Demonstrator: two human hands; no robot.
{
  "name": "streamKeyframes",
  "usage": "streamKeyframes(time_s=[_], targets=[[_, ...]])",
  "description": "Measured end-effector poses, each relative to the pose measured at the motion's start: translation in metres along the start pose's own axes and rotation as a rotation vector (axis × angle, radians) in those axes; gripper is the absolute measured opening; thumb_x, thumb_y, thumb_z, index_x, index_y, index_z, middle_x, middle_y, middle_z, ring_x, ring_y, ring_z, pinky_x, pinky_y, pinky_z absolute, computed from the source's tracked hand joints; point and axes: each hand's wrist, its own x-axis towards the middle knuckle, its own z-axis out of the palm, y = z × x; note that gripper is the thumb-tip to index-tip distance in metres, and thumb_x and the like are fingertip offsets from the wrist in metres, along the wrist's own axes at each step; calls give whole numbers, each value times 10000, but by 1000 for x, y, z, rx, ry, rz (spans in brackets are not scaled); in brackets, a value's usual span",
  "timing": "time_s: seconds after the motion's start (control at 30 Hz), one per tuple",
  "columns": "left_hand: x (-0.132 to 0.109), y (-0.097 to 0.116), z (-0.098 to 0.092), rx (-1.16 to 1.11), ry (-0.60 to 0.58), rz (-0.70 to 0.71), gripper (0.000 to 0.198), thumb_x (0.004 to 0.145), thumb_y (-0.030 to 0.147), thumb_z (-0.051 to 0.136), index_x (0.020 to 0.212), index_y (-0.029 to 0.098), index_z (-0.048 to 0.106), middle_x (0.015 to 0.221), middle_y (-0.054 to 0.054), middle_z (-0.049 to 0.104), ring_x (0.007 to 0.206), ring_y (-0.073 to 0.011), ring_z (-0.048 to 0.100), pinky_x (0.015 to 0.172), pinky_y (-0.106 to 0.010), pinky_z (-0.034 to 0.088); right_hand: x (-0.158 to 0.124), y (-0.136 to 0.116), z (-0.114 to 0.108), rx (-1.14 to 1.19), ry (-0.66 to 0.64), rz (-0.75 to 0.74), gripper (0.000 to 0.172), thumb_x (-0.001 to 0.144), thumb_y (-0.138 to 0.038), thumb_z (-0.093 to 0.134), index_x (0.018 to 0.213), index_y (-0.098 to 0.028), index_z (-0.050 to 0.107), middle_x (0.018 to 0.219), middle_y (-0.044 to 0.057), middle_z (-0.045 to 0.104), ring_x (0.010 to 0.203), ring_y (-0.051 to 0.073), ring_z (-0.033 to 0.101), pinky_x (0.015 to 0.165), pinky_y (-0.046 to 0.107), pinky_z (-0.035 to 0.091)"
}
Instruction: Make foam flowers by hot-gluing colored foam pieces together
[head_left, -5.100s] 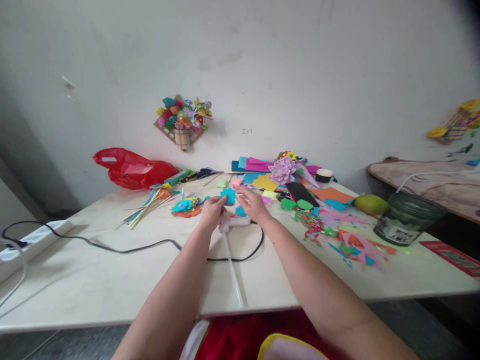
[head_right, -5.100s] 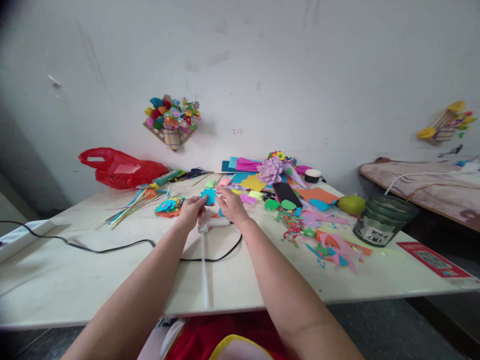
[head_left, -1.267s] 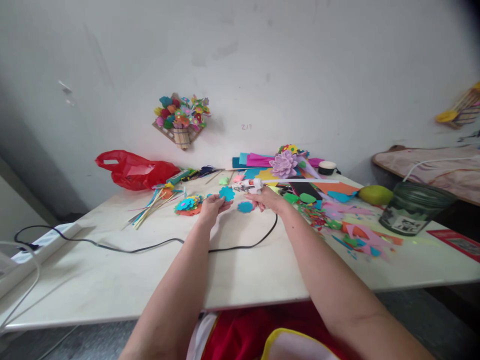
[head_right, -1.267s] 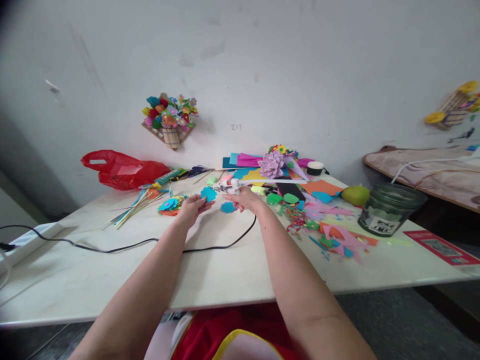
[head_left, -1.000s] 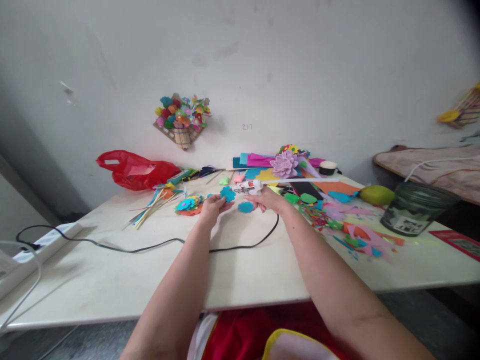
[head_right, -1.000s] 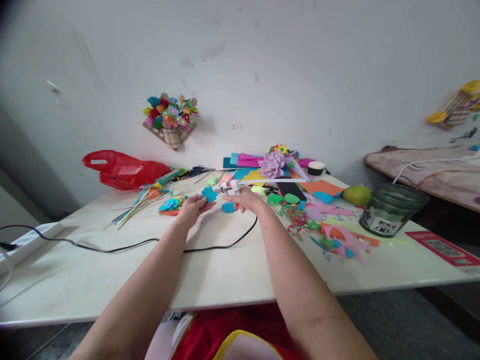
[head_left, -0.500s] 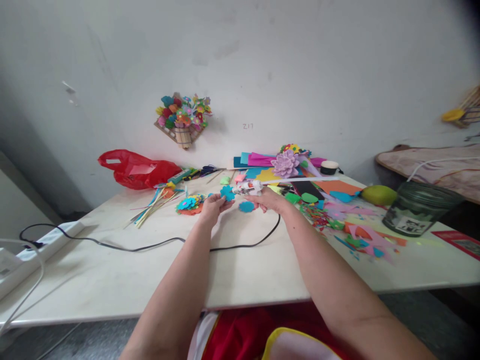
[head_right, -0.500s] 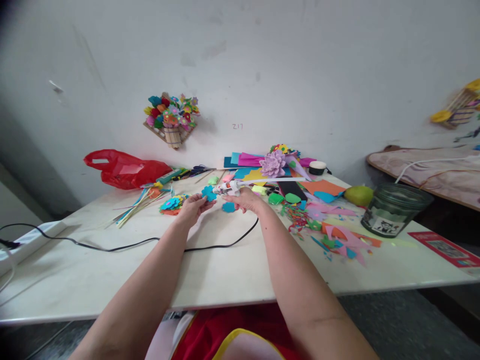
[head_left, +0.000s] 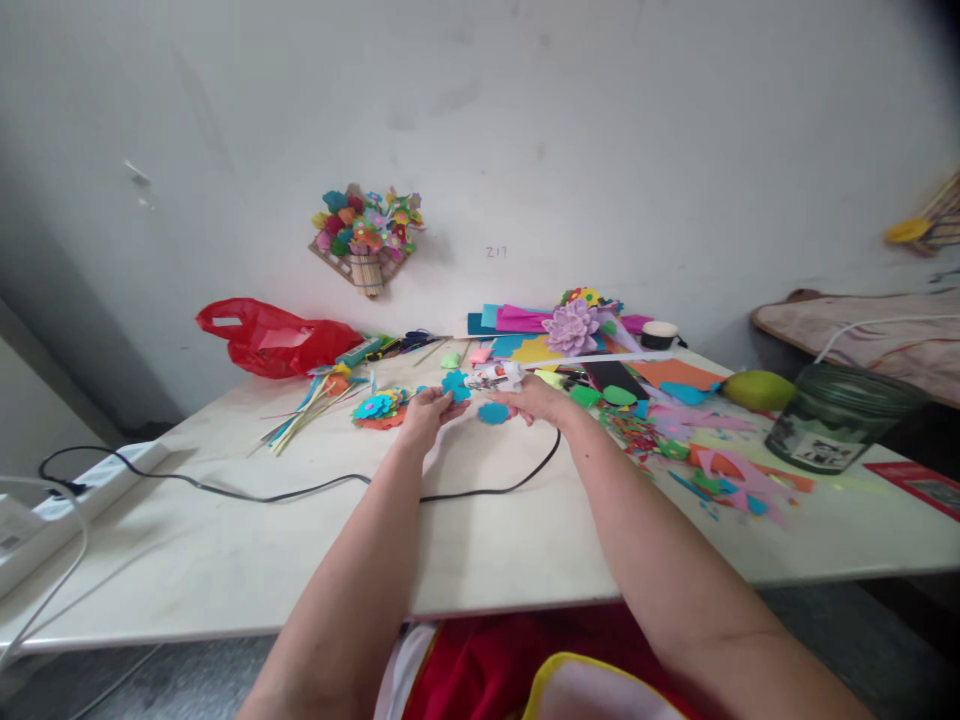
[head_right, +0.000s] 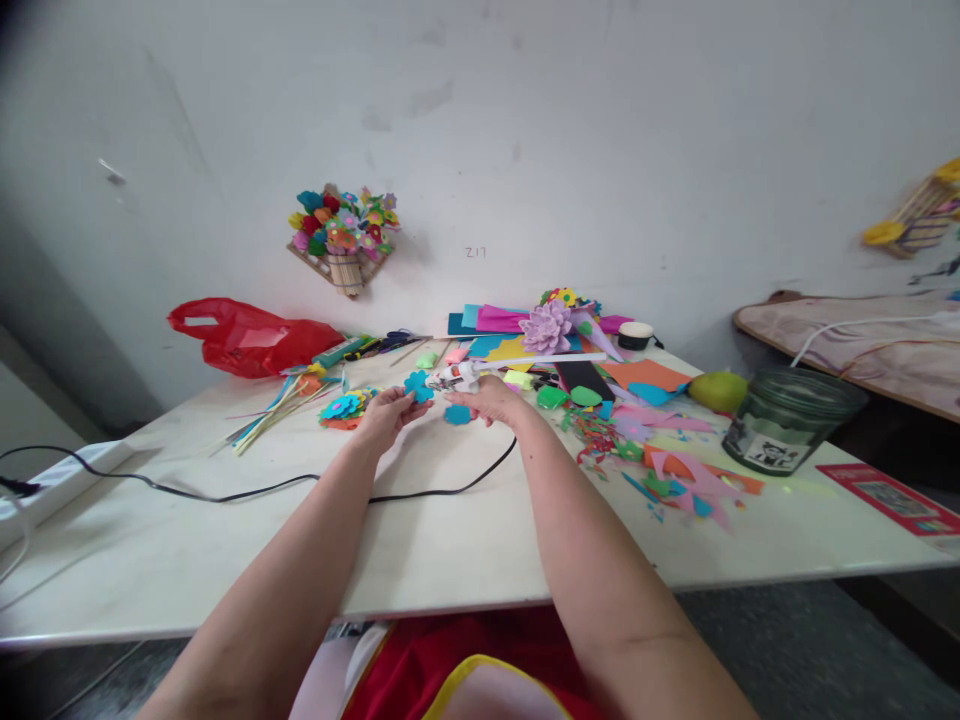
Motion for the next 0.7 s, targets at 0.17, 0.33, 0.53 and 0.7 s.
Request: streamKeyframes(time_s=[0.17, 0.33, 0.53, 0.7], targets=[[0, 0, 1, -9, 3, -1, 115, 705, 123, 624, 742, 113, 515, 643, -43, 653, 669, -173, 667, 646, -263, 537, 0, 0, -1, -28, 3, 3, 322, 710, -455, 608, 769, -139, 586, 484, -30, 517, 313, 42, 379, 286, 160, 328], [-2, 2, 2, -22, 11, -2, 110, 709, 105, 610, 740, 117, 505, 615, -28, 637, 661, -175, 667, 639, -263, 535, -1, -2, -1, -50, 18, 4, 293, 720, -426, 605, 778, -140, 583, 476, -36, 495, 318, 43, 385, 288, 156, 328], [-3, 2, 2, -11, 3, -1, 102, 714, 107, 604, 746, 116, 508, 630, -36, 642, 678, -180, 668, 655, -273, 536, 0, -1, -1, -46, 22, -7, 293, 710, -431, 610, 747, -143, 571, 500, -30, 492, 321, 48, 389, 284, 167, 331], [-2, 2, 2, -16, 7, 2, 100, 713, 107, 603, 740, 117, 508, 633, -39, 645, 673, -179, 668, 644, -266, 535, 0, 0, -2, -46, 7, -5, 340, 683, -473, 623, 711, -140, 560, 500, -24, 491, 323, 49, 387, 282, 173, 336]])
